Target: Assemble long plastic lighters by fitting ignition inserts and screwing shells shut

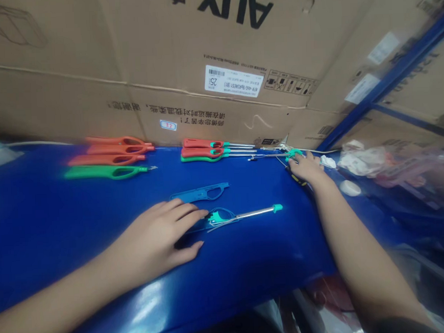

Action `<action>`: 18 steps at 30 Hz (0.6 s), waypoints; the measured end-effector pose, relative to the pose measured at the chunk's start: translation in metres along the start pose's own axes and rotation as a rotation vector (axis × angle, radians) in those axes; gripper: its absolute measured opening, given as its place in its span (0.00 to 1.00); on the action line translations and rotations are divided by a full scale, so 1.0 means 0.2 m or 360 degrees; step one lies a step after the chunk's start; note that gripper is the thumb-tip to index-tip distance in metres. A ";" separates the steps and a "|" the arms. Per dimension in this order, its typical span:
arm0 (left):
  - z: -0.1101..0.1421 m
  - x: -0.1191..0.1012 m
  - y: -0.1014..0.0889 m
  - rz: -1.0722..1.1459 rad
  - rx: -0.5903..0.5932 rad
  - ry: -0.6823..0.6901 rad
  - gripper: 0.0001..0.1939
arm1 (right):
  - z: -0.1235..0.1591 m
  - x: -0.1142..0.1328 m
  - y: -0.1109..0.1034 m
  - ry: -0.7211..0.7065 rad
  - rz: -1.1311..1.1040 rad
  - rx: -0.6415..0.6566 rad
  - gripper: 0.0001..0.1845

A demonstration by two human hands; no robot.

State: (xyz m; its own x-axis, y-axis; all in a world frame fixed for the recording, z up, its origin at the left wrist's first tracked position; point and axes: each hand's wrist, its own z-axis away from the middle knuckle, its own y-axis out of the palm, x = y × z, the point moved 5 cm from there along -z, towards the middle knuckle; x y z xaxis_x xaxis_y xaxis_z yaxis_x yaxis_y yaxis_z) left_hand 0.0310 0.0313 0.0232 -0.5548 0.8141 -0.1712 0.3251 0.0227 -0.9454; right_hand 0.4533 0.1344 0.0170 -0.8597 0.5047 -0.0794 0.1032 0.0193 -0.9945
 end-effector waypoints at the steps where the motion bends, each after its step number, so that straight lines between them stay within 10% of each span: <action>1: 0.00 0.00 0.00 -0.0006 0.0003 0.0009 0.23 | 0.00 0.00 0.00 0.0021 -0.0019 0.0028 0.33; 18: 0.00 0.00 0.02 -0.0007 0.0051 0.0031 0.21 | 0.06 -0.01 -0.08 0.0156 0.0097 0.0002 0.26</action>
State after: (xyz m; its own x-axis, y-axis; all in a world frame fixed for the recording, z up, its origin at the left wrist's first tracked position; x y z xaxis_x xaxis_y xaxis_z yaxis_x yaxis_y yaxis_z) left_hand 0.0327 0.0314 0.0201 -0.5413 0.8251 -0.1621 0.2980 0.0079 -0.9545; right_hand 0.4470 0.1236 0.0330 -0.7987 0.5869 -0.1327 0.1530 -0.0151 -0.9881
